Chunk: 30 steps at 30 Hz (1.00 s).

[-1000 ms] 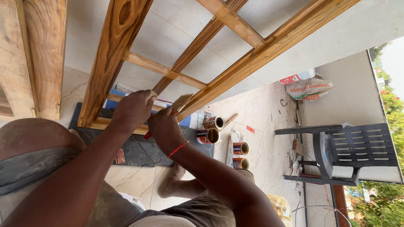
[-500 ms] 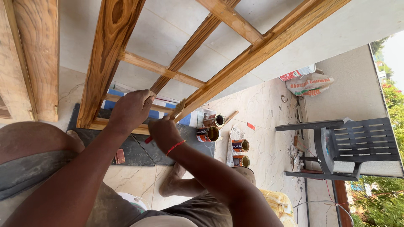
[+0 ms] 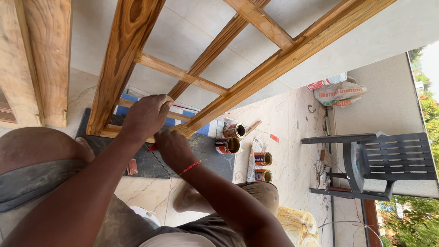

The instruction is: The person is painting a wooden window frame with a brush. They dip the brush into a paint can and apply the paint to the frame, covering the entire surface.

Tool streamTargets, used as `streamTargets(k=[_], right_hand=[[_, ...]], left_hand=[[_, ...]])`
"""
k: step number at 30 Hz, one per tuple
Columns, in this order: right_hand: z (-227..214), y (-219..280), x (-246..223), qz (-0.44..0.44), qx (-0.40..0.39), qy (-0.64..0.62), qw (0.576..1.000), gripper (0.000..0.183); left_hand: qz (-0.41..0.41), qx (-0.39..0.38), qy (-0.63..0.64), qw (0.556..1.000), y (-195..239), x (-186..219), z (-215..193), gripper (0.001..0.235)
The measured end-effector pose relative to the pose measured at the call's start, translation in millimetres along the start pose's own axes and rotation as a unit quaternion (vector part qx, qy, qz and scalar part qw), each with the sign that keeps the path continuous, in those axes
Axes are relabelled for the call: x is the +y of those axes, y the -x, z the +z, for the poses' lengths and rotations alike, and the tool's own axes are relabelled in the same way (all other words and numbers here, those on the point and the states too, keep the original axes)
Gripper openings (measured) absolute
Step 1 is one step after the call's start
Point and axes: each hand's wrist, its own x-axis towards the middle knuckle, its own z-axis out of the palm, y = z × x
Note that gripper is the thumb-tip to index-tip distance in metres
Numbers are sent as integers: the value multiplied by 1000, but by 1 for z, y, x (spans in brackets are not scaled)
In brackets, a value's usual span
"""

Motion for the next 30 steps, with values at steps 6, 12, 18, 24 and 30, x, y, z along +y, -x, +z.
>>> streamTargets(k=[6,12,18,24,30], right_hand=[[-1,0,37,71,214,-91,970,15],[24,21,38,72,238,-75,966,20],[13,23,54,169,92,-120,974,15],[-16,30,44,113,192,-15,975,23],[-3,39,21,43,183,-112,976,31]], left_hand=[[-2,-5,-7,1000,-2,3,-4,32],[6,-6,-4,1000,-6,4,-5,31],[21,-1,-26,999,-2,2,2,32],[-19,-26,-12,999,0,-3,3,33],[39,29,2,999,-1,-3,2,33]])
